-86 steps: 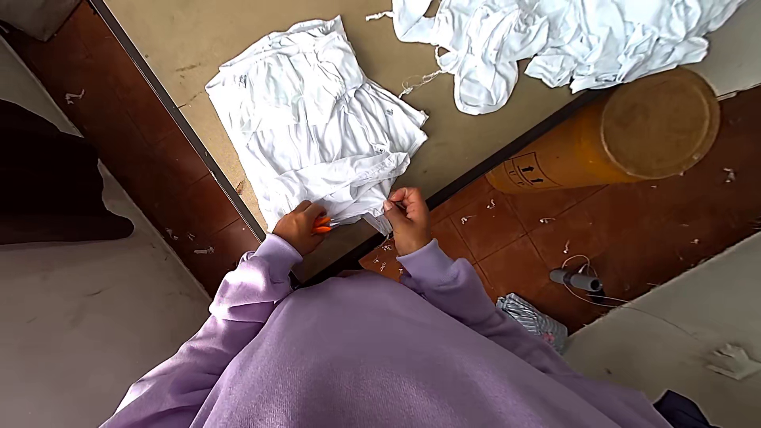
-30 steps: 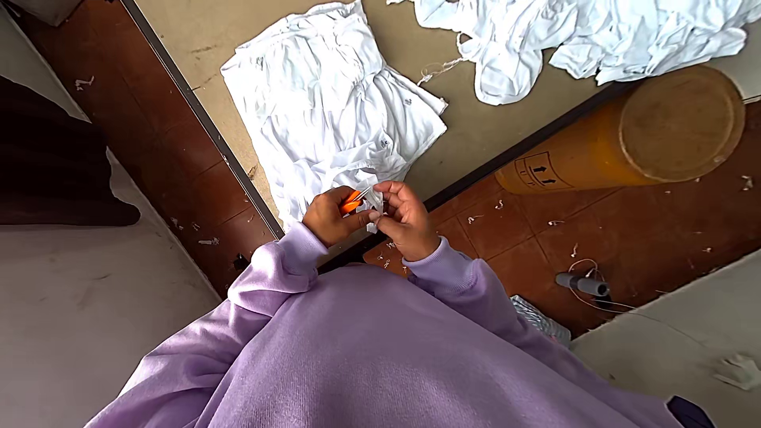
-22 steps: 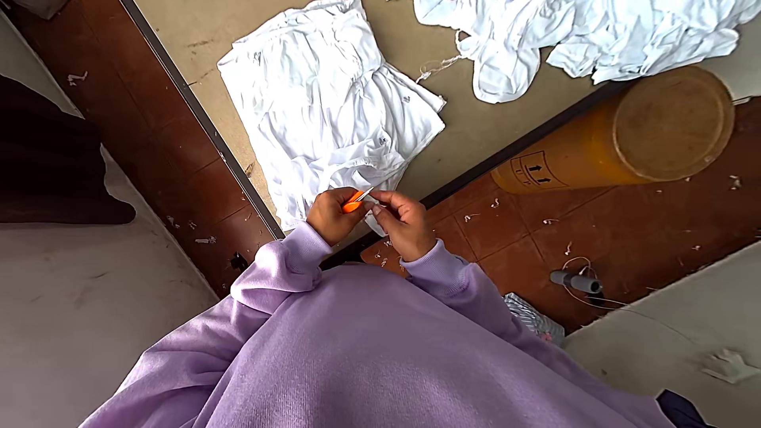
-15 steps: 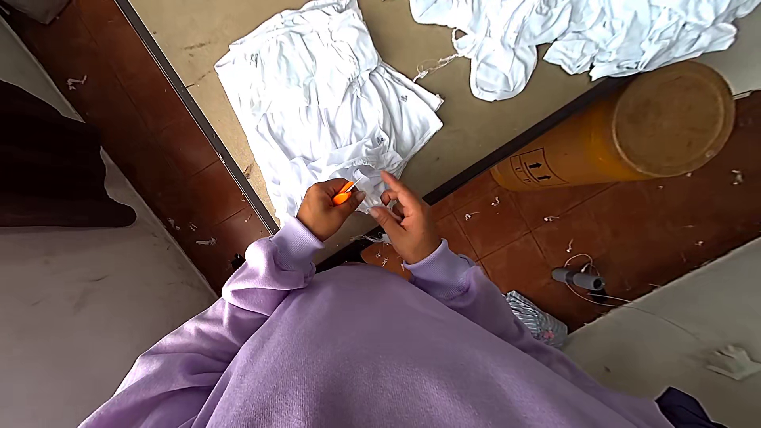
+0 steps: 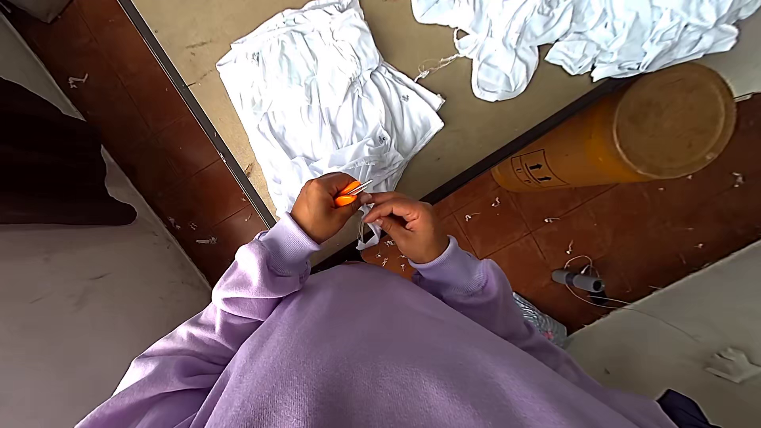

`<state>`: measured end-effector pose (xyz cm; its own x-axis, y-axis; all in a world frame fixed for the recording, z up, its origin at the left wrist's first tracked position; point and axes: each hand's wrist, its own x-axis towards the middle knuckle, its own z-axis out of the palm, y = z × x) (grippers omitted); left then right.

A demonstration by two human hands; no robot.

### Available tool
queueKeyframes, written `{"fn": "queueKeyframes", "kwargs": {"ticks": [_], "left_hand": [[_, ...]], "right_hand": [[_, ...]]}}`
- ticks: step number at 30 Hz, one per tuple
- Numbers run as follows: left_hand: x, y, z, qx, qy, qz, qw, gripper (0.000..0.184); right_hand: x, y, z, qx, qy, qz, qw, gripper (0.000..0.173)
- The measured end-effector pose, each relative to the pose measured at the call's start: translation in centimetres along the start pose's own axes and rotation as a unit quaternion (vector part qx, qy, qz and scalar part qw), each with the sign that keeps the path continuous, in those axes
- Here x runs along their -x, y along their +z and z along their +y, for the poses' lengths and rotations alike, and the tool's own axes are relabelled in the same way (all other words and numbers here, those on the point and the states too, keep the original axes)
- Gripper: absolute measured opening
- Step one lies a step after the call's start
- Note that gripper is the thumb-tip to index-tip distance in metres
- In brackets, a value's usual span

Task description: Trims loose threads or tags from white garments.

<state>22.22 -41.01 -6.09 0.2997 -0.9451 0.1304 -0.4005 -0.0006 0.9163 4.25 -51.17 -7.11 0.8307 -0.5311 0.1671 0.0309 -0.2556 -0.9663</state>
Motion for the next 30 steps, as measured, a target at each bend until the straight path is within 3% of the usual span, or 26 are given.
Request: {"fn": "queueKeyframes", "kwargs": {"ticks": [4,8,10,13,17,20,30], "left_hand": [[-0.2,-0.4,0.5,-0.026,0.044,0.015,0.999,0.017],[0.4,-2.0,1.1,-0.091,0.048,-0.033,0.994,0.042],[0.7,-2.7,1.0,-0.114,0.064,-0.06,0.99,0.039],[0.8,-2.9,0.5,-0.135,0.08,-0.085,0.984,0.036],[0.6,-2.3,0.3,-0.152,0.09,-0.071,0.982,0.036],[0.4,-2.0,0.4,-0.166,0.102,-0.067,0.979,0.036],[-0.1,-1.1,0.4,-0.172,0.148,-0.07,0.971,0.028]], "right_hand": [[-0.1,0.3,-0.3,-0.017,0.002,0.003,1.0,0.015],[-0.1,0.1,-0.3,-0.057,0.013,0.01,0.998,0.032],[-0.1,-0.3,-0.5,-0.085,0.024,0.004,0.996,0.04],[-0.1,-0.5,-1.0,-0.1,0.027,0.018,0.994,0.033],[-0.2,-0.6,-0.8,-0.054,0.019,0.059,0.997,0.026],[-0.1,-0.8,-1.1,-0.059,0.036,0.049,0.996,0.033],[-0.3,-0.4,-1.3,-0.013,0.032,0.025,0.999,0.034]]}}
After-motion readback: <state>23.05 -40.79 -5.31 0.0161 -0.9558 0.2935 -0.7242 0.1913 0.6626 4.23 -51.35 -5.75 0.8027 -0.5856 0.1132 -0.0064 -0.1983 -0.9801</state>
